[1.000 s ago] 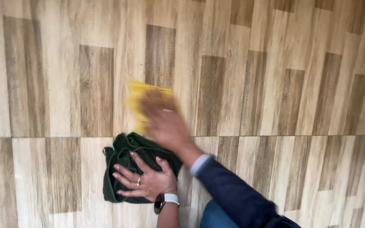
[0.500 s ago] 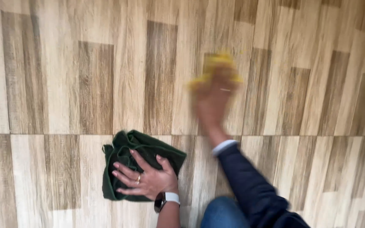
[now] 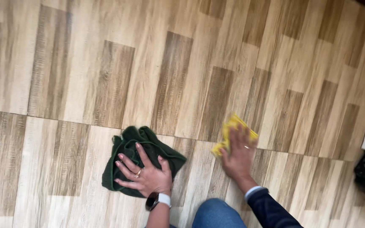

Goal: Wiping a tiled floor using two different colored cleaning cloths.

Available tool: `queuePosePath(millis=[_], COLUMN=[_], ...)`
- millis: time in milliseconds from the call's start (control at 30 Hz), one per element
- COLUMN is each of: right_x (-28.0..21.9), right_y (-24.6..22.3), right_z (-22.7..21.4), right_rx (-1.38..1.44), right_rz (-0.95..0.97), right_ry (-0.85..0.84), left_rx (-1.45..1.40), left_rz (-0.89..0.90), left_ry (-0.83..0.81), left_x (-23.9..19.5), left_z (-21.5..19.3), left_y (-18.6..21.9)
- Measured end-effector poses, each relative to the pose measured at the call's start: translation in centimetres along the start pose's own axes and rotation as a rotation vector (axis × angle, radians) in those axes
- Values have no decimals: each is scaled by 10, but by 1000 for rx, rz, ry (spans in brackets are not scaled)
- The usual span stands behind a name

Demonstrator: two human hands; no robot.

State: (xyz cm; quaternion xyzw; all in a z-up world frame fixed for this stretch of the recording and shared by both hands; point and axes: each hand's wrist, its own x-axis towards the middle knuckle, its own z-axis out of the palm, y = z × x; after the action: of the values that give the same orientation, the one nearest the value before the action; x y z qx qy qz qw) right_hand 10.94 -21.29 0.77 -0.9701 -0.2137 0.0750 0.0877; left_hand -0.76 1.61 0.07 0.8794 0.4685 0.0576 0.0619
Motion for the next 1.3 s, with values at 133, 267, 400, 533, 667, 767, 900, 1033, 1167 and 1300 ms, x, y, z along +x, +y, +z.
queuePosePath(millis=[133,267,400,533,667,767,900,1033,1167,1300], right_x=[-21,-27,-26,-13,21,54,81,85,84,160], right_y=[39,48,54,33,-47,-254,-409,-411,-264,-135], right_z=[4,13,18,42,118,101,116,95,62,57], right_rx=[-100,-113,-80,-121,-311,-10,14,-163,-75,-8], right_rz=[245,265,268,450,336,-11,-227,-574,-526,-130], right_ry=[-22,29,17,143,346,255,114,-192,-95,25], left_rx=[-39,-95,-97,-75,-42,-31,-39,6,-56,-77], left_rz=[245,-32,-281,-347,-355,-395,-419,-369,-400,-403], left_ry=[-5,56,174,176,183,121,146,242,148,149], left_x=[17,34,32,32,35,34,36,35,37,38], left_z=[-1,-31,-49,-41,-48,-44,-44,-40,-51,-49], left_y=[-76,-180,-231,-249,-247,-251,-254,-258,-255,-255])
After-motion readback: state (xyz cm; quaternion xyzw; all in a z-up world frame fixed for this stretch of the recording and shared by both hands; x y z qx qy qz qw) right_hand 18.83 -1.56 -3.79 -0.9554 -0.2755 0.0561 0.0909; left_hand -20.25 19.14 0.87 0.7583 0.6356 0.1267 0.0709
